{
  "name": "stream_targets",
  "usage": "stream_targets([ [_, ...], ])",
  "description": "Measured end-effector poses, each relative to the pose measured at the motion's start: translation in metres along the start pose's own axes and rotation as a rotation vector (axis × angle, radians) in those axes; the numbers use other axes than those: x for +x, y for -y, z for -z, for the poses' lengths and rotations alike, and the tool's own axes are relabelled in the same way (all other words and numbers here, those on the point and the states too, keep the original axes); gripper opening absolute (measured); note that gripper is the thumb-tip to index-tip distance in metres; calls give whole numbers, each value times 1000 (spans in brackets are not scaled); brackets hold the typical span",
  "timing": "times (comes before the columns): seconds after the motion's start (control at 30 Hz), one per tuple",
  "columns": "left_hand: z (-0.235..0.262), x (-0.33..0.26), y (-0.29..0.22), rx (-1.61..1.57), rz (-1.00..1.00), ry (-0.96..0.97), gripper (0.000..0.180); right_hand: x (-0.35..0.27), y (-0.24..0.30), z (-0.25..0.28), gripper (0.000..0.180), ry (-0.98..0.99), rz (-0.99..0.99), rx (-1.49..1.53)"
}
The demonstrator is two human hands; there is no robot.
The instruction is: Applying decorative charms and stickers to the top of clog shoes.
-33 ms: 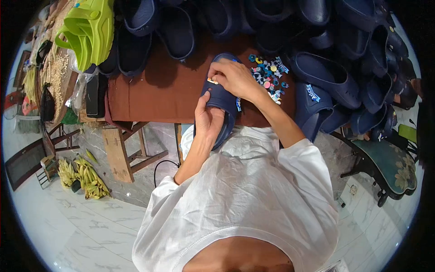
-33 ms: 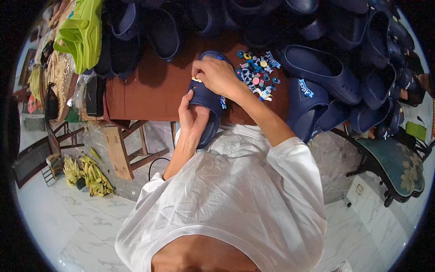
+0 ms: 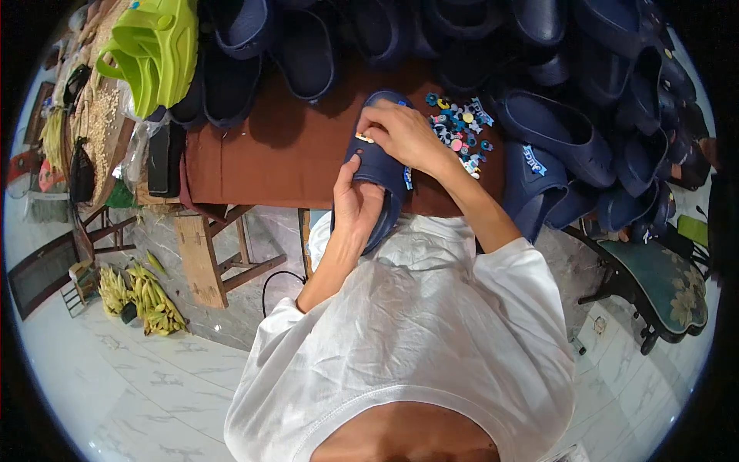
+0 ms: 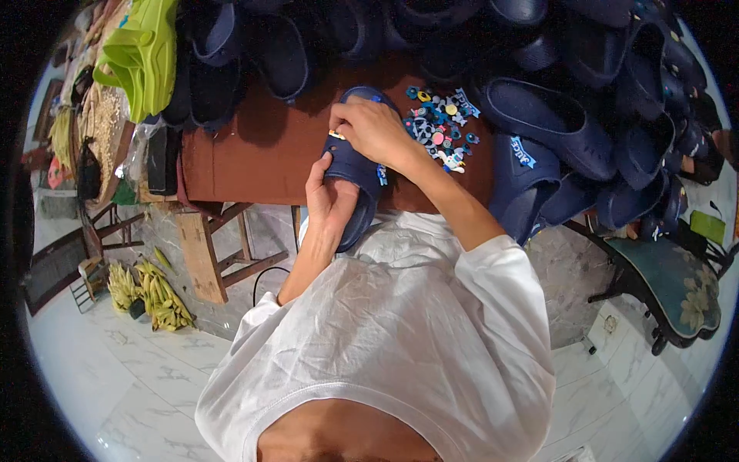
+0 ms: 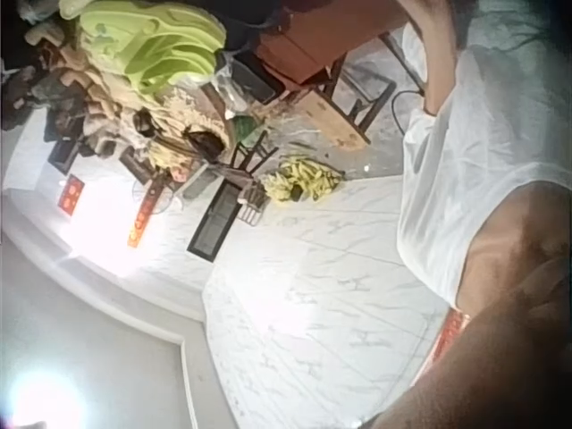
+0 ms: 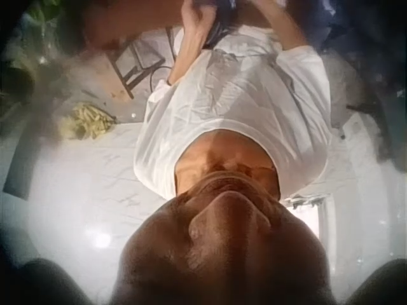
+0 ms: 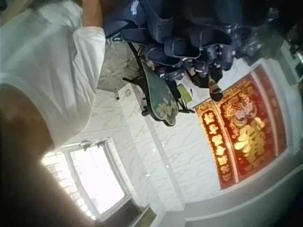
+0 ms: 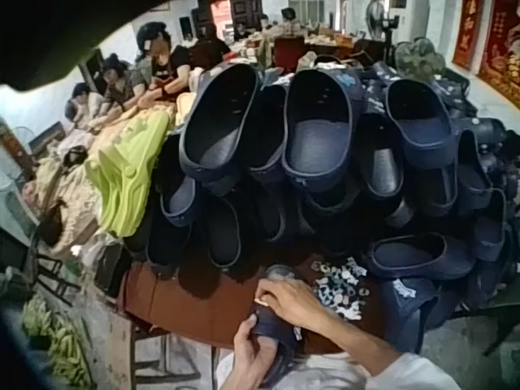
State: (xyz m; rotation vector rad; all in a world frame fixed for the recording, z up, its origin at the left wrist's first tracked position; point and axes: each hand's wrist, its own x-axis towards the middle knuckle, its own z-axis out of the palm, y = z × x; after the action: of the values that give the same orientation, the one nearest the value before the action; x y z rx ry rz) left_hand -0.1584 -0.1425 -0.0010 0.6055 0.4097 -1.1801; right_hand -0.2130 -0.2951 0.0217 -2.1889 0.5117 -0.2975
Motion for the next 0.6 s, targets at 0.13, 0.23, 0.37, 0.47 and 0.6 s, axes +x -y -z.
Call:
stream_targets([
  [0.13,-3,0,2,-16,6,-21,46,-8,-2,2,14,-19,132,-74],
  [0.23,-8,3,0,-31,5,-15,41,-10,-4,8,23,23,188,-86],
  [0.37,2,9,-1,-96,-6,-47,38,-23,12,9,31,47,190,-233],
  [0.47,2,8,-3,-99,10,-9,31,-30,17,0,37,-24,222,-380],
  [0.6,0,7,-3,-153,1,-30,28,-34,20,-5,37,-69,219,-456],
])
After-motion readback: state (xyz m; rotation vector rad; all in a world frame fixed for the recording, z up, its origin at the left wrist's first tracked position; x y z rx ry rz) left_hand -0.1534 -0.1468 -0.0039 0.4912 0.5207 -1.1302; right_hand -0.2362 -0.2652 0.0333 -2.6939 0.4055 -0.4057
